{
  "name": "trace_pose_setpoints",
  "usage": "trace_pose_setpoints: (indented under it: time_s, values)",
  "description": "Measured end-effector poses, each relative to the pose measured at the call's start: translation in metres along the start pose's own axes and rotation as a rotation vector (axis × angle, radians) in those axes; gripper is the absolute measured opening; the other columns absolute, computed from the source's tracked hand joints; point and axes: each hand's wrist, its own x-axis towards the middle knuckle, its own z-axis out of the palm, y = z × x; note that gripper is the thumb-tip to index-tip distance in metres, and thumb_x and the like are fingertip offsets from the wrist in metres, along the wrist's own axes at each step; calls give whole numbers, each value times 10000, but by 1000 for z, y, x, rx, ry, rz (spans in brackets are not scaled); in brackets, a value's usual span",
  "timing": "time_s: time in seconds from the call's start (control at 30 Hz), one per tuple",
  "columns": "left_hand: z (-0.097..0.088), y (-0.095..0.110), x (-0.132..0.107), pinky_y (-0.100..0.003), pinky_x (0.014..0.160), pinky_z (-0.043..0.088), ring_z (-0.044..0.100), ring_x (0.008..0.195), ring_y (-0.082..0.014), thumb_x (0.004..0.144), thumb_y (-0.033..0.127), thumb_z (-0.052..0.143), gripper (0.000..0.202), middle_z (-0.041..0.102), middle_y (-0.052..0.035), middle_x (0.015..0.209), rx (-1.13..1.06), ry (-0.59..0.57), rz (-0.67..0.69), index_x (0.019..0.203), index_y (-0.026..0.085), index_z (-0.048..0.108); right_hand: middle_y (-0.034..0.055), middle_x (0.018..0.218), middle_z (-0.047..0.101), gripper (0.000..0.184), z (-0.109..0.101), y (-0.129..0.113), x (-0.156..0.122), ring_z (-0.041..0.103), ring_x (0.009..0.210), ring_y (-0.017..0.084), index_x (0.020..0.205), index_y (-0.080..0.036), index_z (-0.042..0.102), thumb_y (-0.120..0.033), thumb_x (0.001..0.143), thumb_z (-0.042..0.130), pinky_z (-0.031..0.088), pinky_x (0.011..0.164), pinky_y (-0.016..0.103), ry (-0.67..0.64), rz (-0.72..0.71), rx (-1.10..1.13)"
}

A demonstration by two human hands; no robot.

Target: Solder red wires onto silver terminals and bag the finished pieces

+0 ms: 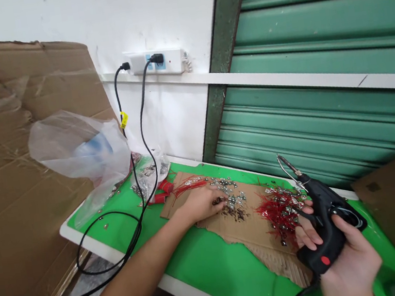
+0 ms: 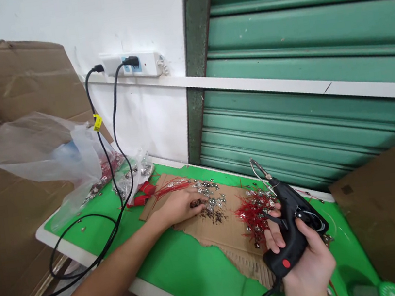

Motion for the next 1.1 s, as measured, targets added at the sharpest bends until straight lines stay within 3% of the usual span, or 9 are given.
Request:
trace_pose_setpoints:
  time_s: [0.43,0.7,0.87,1.1]
  values:
    - [4,-8,14,-203,687,435,664,870,-152,877,351,625,156,735,0,995,3,-45,26,944,238,710,31,825,535,325,-4,-5,2,333,507,69,979,-102,693,-282,711,731,437,407,195,-1,-70,-9]
    - [-1,-4,9,-218,653,411,653,845,-179,871,507,596,319,719,-27,892,44,-36,-63,856,201,682,25,812,563,339,1,-2,1,340,500,59,988,-85,683,-261,702,724,437,404,182,14,-50,9]
    - [-9,-5,-6,-218,689,453,649,819,-150,904,388,547,222,713,-12,926,9,10,-57,981,222,673,25,807,559,332,2,-2,1,361,492,55,970,-81,680,-267,699,729,432,401,178,23,-67,1]
    - [5,-4,0,-211,758,484,652,905,-154,913,377,552,243,713,-16,1009,30,23,-32,1051,273,723,28,807,565,327,7,-1,-2,359,494,58,987,-94,687,-265,710,720,428,402,176,53,-19,-6]
